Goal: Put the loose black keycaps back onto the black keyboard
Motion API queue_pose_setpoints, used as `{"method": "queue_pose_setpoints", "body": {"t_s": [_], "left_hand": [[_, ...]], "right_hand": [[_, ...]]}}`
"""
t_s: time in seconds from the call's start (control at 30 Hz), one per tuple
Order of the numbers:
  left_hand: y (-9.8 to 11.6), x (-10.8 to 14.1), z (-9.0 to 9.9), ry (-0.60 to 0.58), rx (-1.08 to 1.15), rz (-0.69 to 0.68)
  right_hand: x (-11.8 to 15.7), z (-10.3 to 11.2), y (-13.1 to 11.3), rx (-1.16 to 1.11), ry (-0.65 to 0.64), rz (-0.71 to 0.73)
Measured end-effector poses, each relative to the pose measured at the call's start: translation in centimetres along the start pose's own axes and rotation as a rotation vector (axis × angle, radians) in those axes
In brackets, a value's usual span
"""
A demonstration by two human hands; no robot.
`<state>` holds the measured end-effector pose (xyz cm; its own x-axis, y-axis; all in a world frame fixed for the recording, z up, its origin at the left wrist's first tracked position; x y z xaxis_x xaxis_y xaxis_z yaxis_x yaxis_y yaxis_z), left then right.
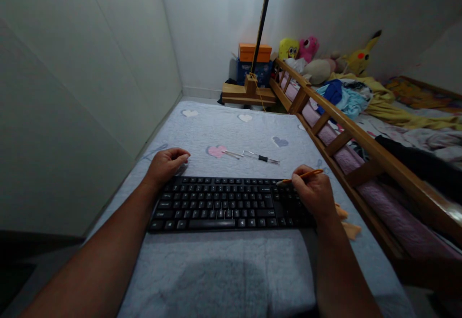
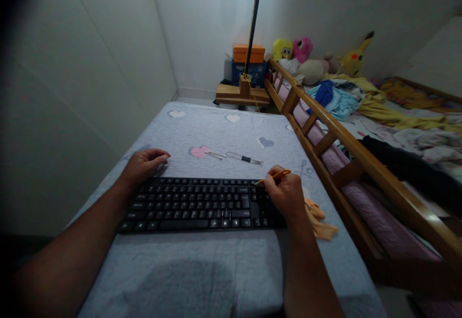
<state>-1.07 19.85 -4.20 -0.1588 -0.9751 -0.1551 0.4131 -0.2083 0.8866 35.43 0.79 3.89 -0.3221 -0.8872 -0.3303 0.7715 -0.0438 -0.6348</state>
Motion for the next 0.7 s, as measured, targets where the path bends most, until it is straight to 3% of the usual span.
{"method": "queue_pose_setpoints", "body": {"t_s": [0.17,0.4,0.7], "left_hand": [[-0.1,0.0,0.1,-0.005,-0.018,-0.011],[0.0,-0.1,0.0,-0.006,-0.006,-0.024],[-0.1,0.0,0.0,-0.011,0.018,-0.011]], "right_hand": [[0.1,-0.4,-0.8,0.140,0.041,0.064],[0.6,-2.2,-2.0,0.047,-0.070,0.081],[1.0,-3.6,-2.7,-0.042,-0.125,0.102]]}}
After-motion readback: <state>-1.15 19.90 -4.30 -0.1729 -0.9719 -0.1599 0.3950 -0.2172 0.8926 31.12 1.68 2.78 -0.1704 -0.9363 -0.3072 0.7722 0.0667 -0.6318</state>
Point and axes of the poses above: each hand's wrist, its own x-axis away from the middle knuckle, its own z-axis out of the back of the hand, y = z × x, the point moved 8 cm from there along -x, towards the middle knuckle, and after that the axes turned 4 degrees about -z, right-handed, at the moved point
